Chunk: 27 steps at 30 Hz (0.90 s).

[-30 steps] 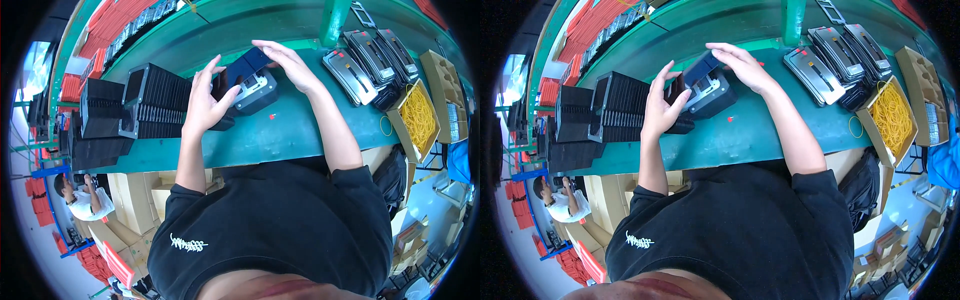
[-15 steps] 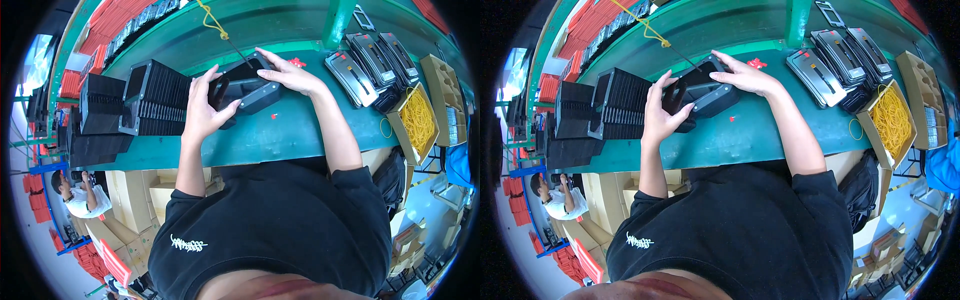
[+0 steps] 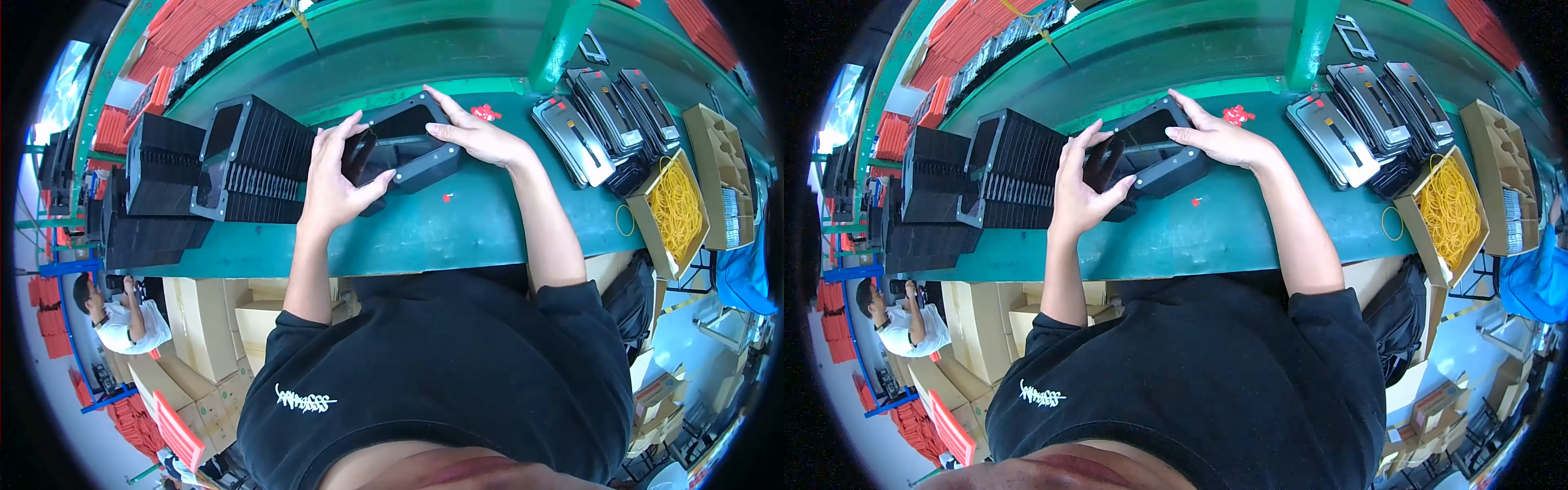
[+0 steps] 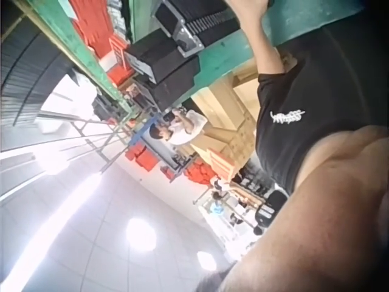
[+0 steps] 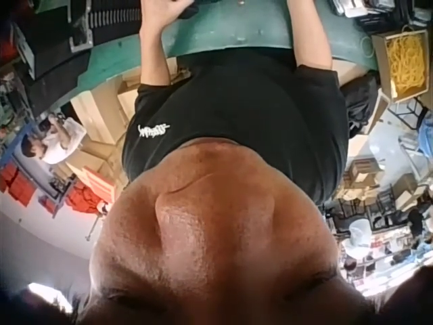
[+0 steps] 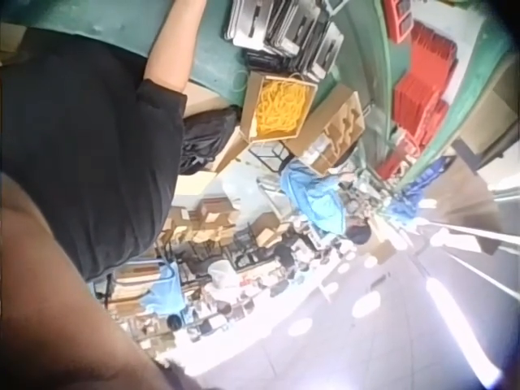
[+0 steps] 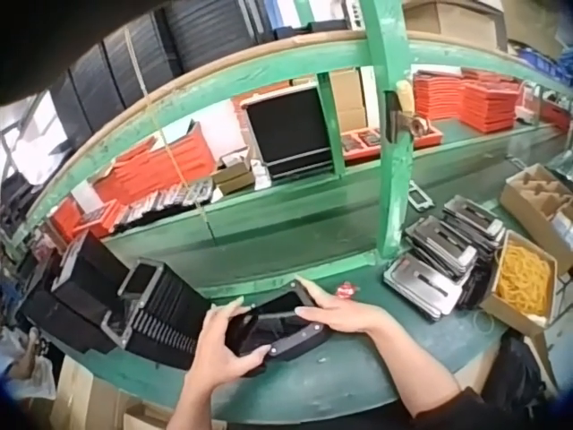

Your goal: Assembling and packing electronic components at a factory workstation using an electric screwdriver.

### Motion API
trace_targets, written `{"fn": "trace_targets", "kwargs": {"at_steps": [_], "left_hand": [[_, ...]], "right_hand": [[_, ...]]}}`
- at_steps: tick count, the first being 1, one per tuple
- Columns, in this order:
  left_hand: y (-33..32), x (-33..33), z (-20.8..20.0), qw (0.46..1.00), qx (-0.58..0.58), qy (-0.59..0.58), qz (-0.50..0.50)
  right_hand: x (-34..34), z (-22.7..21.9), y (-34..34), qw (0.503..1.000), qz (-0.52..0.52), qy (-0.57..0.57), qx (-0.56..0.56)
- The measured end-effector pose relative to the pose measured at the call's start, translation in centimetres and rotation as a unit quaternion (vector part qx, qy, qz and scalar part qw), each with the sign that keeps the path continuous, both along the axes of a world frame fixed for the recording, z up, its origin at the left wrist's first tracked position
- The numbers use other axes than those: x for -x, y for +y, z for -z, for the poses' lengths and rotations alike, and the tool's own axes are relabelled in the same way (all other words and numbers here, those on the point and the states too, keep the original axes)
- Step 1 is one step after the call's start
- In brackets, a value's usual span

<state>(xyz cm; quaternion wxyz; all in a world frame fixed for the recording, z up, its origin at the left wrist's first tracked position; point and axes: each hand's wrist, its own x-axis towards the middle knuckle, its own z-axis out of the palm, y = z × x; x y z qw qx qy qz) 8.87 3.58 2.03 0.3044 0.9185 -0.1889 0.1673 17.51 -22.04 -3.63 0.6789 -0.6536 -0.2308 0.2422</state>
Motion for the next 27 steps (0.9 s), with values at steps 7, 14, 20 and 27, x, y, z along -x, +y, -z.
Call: {"fn": "trace_targets", "kwargs": {"at_steps": [7, 14, 20, 27], "left_hand": [[1.4, 0.9, 0.2, 0.996, 0.010, -0.073, -0.041], [4.2, 2.8, 0.2, 0.985, 0.030, 0.134, -0.102], [4.3, 2.8, 0.7, 0.983, 0.048, 0.146, -0.103], [5.2, 2.3, -1.4, 0.982, -0.031, 0.170, -0.074]], "right_hand": [[-0.7, 1.2, 0.3, 0.999, 0.008, -0.033, -0.004], [0.1, -0.3, 0.2, 0.998, 0.040, -0.043, -0.011], [-0.7, -1.1, -0.5, 0.996, 0.022, -0.085, 0.032], [-0.6, -2.4, -0.5, 0.980, 0.046, -0.116, 0.152]]}}
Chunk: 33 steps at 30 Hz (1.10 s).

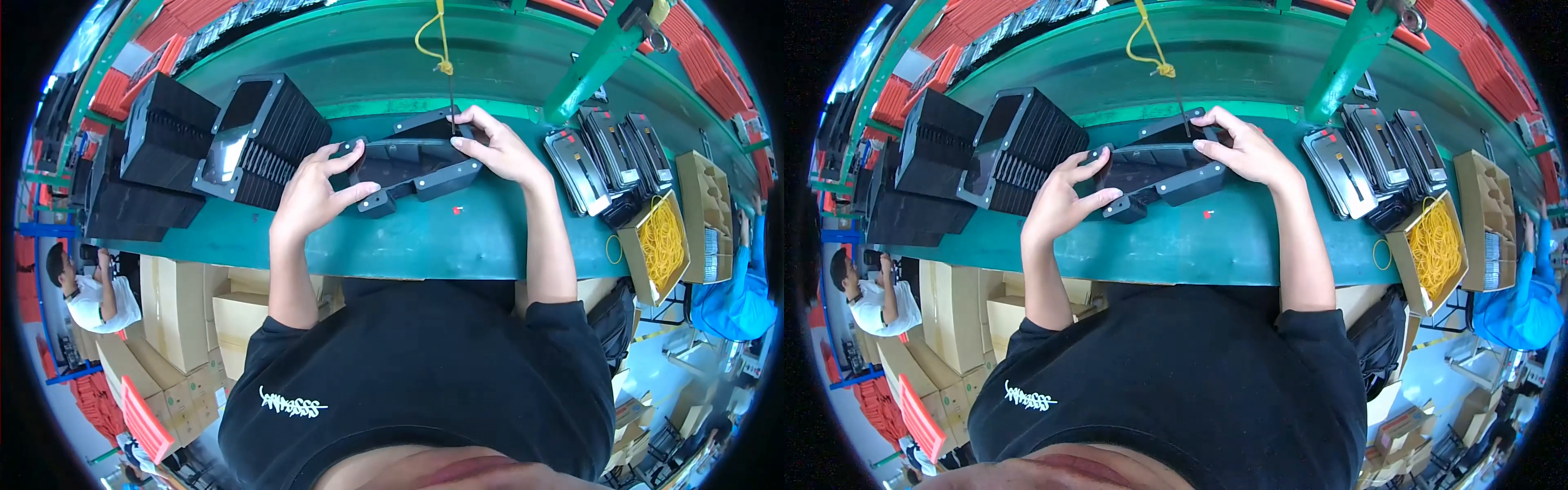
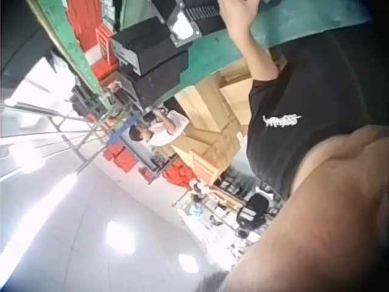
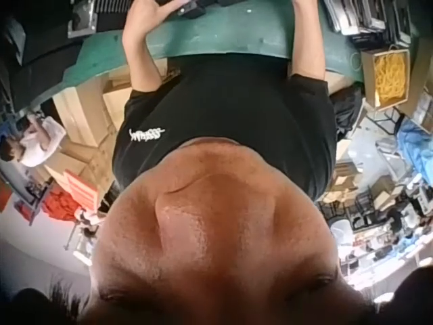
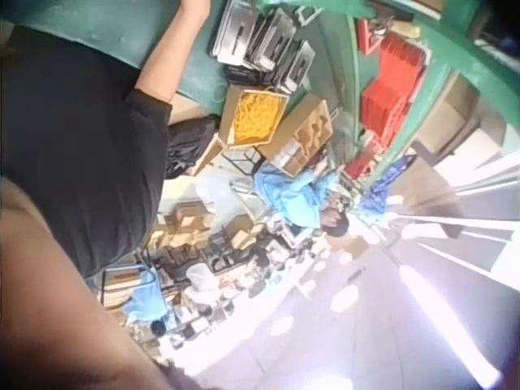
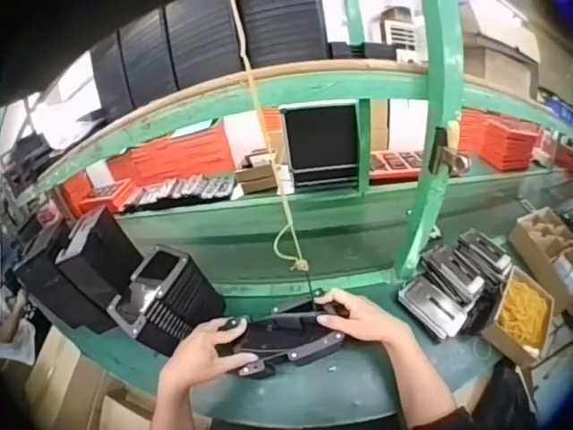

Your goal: Assembling and packing electronic components at a factory workstation using an electric screwdriver.

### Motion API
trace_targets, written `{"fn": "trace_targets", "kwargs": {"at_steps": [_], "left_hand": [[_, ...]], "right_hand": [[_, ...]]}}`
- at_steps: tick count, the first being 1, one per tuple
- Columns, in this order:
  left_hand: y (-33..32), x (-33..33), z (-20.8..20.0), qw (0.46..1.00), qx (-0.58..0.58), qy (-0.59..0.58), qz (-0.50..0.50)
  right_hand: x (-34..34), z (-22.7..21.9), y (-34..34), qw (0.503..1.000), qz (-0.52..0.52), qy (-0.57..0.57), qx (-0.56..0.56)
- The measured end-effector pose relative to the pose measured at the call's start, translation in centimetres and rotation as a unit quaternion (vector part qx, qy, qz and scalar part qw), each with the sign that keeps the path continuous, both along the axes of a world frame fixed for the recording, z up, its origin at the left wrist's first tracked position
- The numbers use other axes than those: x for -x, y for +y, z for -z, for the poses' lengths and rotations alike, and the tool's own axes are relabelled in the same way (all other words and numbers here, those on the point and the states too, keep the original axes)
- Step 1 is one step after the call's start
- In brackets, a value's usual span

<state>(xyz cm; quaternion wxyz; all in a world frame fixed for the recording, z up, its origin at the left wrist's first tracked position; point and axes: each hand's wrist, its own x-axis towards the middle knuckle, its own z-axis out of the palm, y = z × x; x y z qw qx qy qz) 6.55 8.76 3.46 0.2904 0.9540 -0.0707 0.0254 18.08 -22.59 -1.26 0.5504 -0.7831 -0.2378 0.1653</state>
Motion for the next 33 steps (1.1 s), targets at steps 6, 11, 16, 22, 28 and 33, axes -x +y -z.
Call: {"fn": "trace_targets", "kwargs": {"at_steps": [6, 11, 16, 22, 28, 33], "left_hand": [[-0.7, 0.6, 1.7, 0.992, 0.126, -0.005, -0.009], [0.4, -0.1, 5.0, 0.967, 0.248, -0.021, 0.061], [0.4, -0.4, 6.4, 0.938, 0.334, -0.019, 0.090], [1.1, -0.1, 7.6, 0.952, 0.280, -0.079, 0.090], [0.6, -0.3, 6.6, 0.948, 0.282, -0.093, 0.113], [0.4, -0.1, 6.5, 0.958, 0.222, -0.146, 0.108]], "right_hand": [[-3.3, -0.7, 1.0, 0.989, -0.024, -0.145, 0.034], [-1.1, -9.4, 11.6, 0.970, 0.006, 0.018, -0.242], [3.9, -9.4, 15.4, 0.949, -0.225, 0.083, -0.205], [9.2, -7.0, 8.8, 0.948, -0.304, -0.085, 0.038], [11.2, -0.7, 5.7, 0.973, -0.025, -0.099, -0.205], [13.6, 2.8, 7.8, 0.960, -0.025, -0.194, -0.202]]}}
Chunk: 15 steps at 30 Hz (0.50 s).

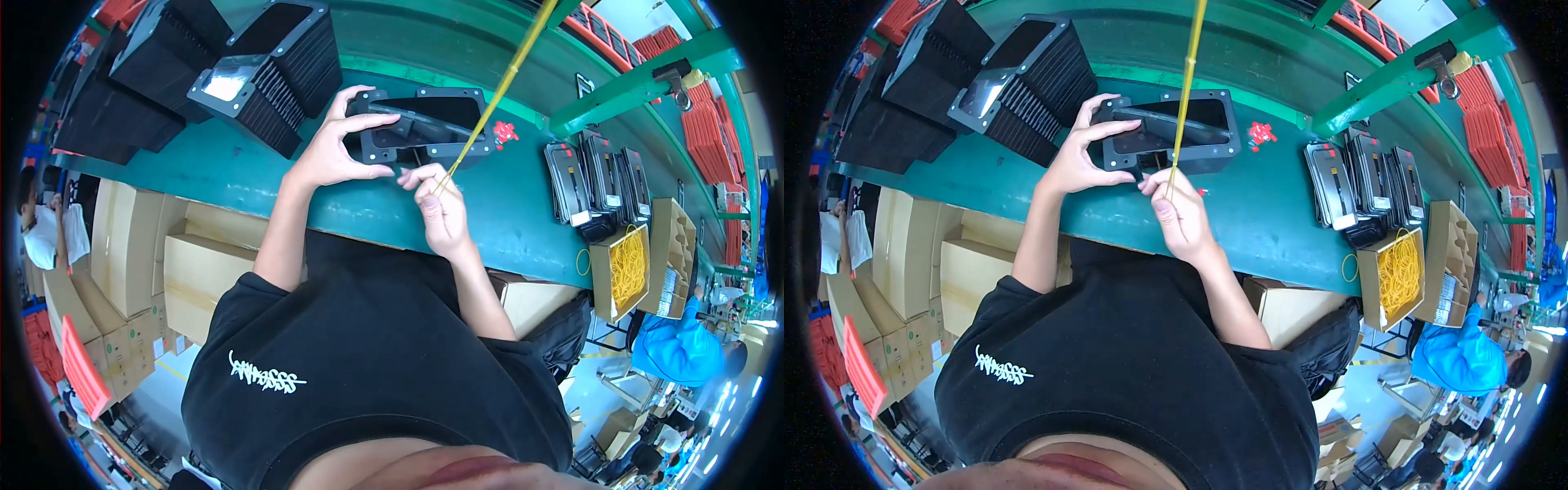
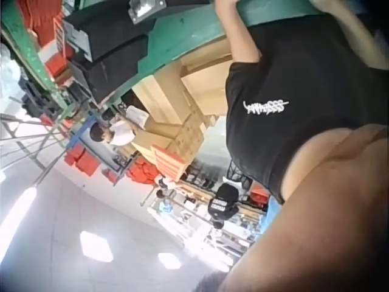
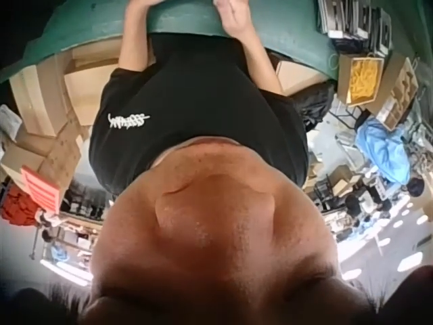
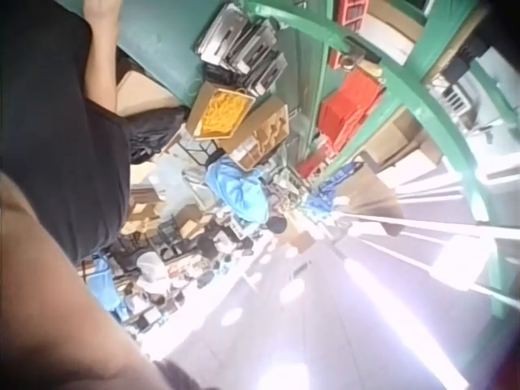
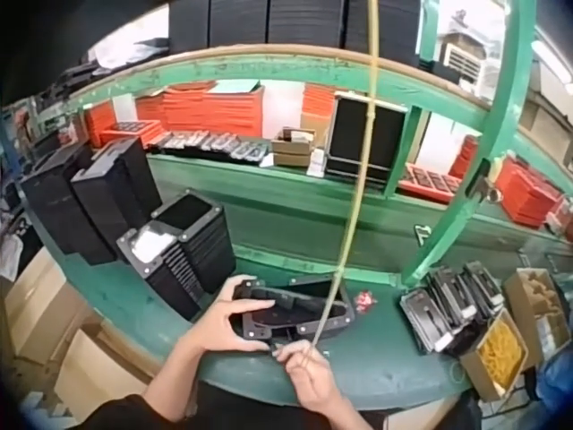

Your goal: Assembling and packing electronic components at a factory workstation using an electric screwdriver.

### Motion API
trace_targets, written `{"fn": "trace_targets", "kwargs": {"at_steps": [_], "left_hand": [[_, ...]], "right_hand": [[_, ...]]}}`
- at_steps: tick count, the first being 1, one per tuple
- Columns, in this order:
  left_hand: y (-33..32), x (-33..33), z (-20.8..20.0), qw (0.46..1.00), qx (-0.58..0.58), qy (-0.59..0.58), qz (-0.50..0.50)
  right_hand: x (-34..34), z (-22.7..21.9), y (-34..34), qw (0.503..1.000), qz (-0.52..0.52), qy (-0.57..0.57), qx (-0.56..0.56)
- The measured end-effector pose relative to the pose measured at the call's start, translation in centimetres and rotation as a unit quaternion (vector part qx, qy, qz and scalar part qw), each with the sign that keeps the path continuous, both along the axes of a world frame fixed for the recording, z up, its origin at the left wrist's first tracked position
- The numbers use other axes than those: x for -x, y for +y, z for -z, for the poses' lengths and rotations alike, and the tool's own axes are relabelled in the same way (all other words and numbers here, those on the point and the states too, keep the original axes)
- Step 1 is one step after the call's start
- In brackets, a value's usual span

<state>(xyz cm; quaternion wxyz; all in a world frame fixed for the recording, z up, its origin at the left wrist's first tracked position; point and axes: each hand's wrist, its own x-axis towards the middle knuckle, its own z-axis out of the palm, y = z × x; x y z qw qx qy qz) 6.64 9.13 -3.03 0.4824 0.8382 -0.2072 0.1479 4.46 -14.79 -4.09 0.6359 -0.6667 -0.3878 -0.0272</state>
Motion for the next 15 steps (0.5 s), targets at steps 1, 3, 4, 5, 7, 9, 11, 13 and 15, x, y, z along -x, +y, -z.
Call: {"fn": "trace_targets", "kwargs": {"at_steps": [1, 3, 4, 5, 7, 9, 11, 13, 15], "left_hand": [[-0.2, 0.0, 0.0, 1.000, -0.008, -0.005, -0.011], [-0.3, 0.0, -0.1, 0.999, -0.025, -0.011, -0.025], [-0.2, -0.1, -0.2, 0.998, -0.043, -0.017, -0.040], [-0.1, -0.3, -0.4, 0.996, -0.062, -0.024, -0.055], [-0.8, -0.6, -0.9, 0.997, -0.017, 0.006, -0.076], [-1.1, -1.1, -1.2, 0.988, 0.090, 0.071, -0.100], [-0.8, -0.1, -5.0, 0.993, 0.010, -0.008, -0.120], [-1.0, 1.9, -9.8, 0.966, -0.137, -0.153, -0.153], [0.1, 2.9, -12.0, 0.948, -0.180, -0.194, -0.175]], "right_hand": [[0.1, 0.2, 0.2, 1.000, 0.007, -0.020, 0.007], [0.1, -0.3, 0.6, 1.000, -0.003, 0.003, 0.007], [-0.2, -0.7, 1.1, 1.000, -0.012, 0.025, 0.007], [-0.5, -1.3, 1.6, 0.999, -0.022, 0.047, 0.007], [-1.7, -3.5, 2.6, 0.996, -0.012, 0.086, -0.026], [-2.9, -5.9, 3.0, 0.982, 0.025, 0.174, -0.076], [-3.5, -7.9, 2.4, 0.992, 0.012, 0.124, -0.037], [-3.1, -9.2, 1.8, 0.998, -0.003, 0.031, 0.055], [-2.6, -8.4, 1.0, 0.999, -0.001, 0.024, 0.040]]}}
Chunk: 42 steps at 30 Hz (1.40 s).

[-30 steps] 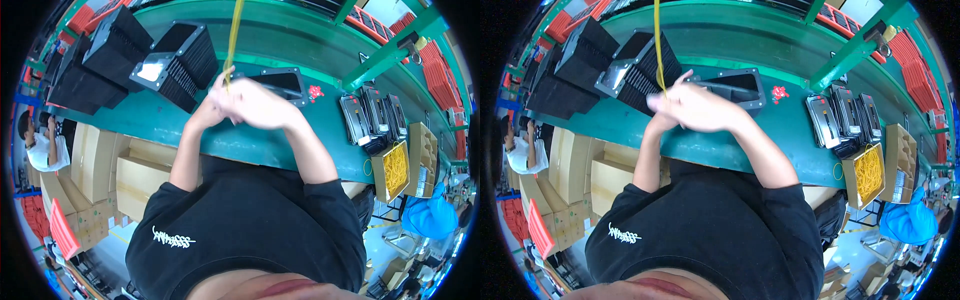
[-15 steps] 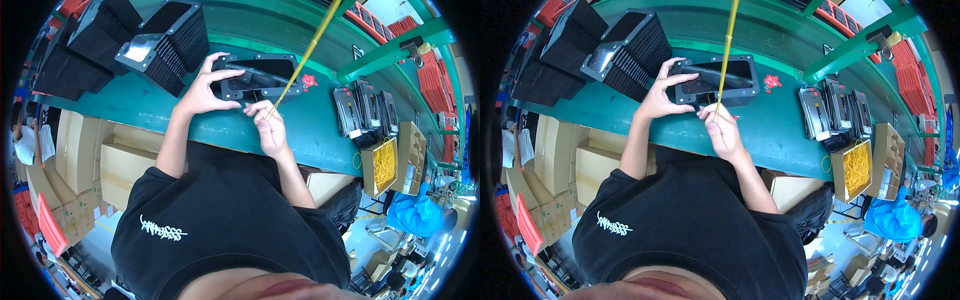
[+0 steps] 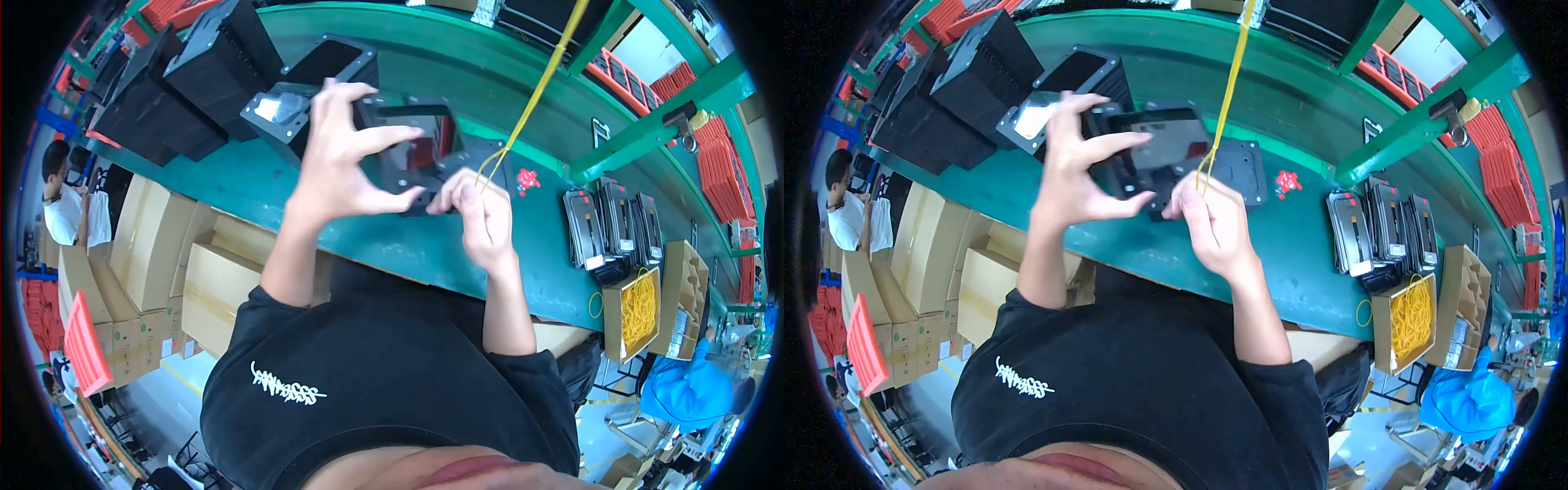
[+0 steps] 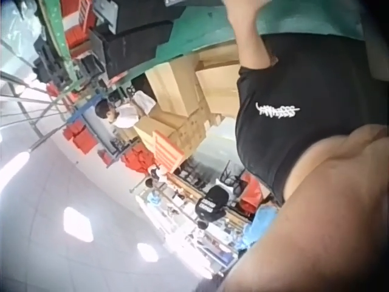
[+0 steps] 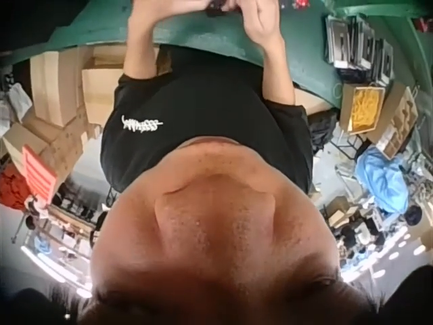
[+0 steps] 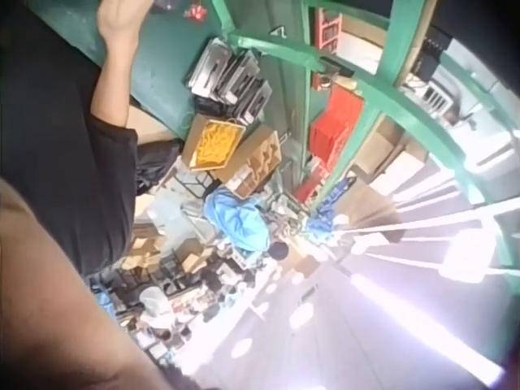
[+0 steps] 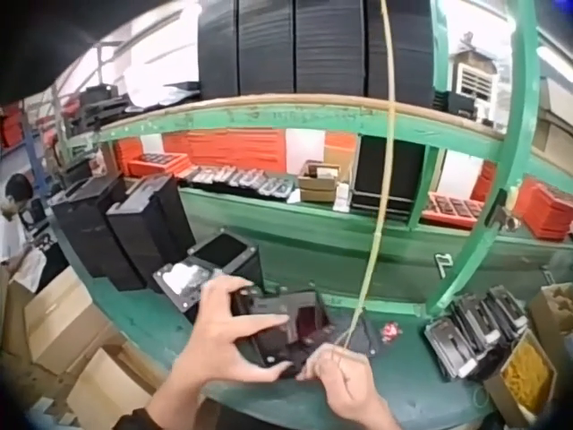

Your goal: Assembling and packing electronic components at a factory workstation using an electric screwdriver.

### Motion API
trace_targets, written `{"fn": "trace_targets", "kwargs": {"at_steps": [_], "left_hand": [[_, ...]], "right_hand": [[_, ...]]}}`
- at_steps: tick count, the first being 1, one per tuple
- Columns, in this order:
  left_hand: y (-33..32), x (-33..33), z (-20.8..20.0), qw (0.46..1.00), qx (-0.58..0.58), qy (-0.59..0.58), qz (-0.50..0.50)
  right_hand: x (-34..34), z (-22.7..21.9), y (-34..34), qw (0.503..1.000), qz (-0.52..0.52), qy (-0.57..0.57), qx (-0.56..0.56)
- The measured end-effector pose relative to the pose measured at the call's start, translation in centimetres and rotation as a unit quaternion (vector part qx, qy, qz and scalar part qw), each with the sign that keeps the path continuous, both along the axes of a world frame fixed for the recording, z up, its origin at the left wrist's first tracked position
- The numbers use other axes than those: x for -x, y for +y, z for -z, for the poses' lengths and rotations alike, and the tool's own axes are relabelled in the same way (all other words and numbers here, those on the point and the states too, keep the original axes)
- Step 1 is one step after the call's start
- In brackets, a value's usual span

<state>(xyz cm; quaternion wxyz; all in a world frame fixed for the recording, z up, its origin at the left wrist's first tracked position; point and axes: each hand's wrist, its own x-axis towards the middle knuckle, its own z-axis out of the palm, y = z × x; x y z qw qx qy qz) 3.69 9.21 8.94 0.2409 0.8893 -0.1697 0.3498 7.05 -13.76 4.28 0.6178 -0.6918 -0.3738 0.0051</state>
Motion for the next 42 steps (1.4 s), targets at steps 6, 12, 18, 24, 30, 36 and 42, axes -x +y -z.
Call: {"fn": "trace_targets", "kwargs": {"at_steps": [6, 12, 18, 24, 30, 36, 42], "left_hand": [[5.4, 1.9, -1.1, 0.975, -0.036, -0.078, -0.207], [7.4, 1.4, 2.4, 0.948, 0.059, -0.026, -0.312], [5.5, 1.5, 1.5, 0.955, 0.060, -0.174, -0.234], [4.5, 1.2, 0.1, 0.962, 0.078, -0.184, -0.188], [1.5, -0.5, 1.1, 0.991, 0.114, -0.057, 0.047], [0.2, -8.1, 10.1, 0.862, 0.434, 0.226, 0.133], [-0.2, -11.7, 15.1, 0.683, 0.558, 0.411, 0.233]], "right_hand": [[0.3, 1.2, -1.5, 0.996, -0.003, 0.037, -0.079], [-0.7, 0.8, -2.4, 0.995, 0.010, 0.045, -0.089], [-0.8, -0.6, -4.0, 0.983, 0.092, 0.152, -0.049], [-1.8, 1.2, -6.9, 0.974, 0.161, 0.155, 0.041], [-2.2, 3.5, -9.5, 0.953, 0.240, 0.154, 0.107], [-3.3, 4.6, -10.3, 0.949, 0.255, 0.014, 0.185], [-9.2, 10.9, -10.1, 0.959, 0.227, 0.102, 0.133]]}}
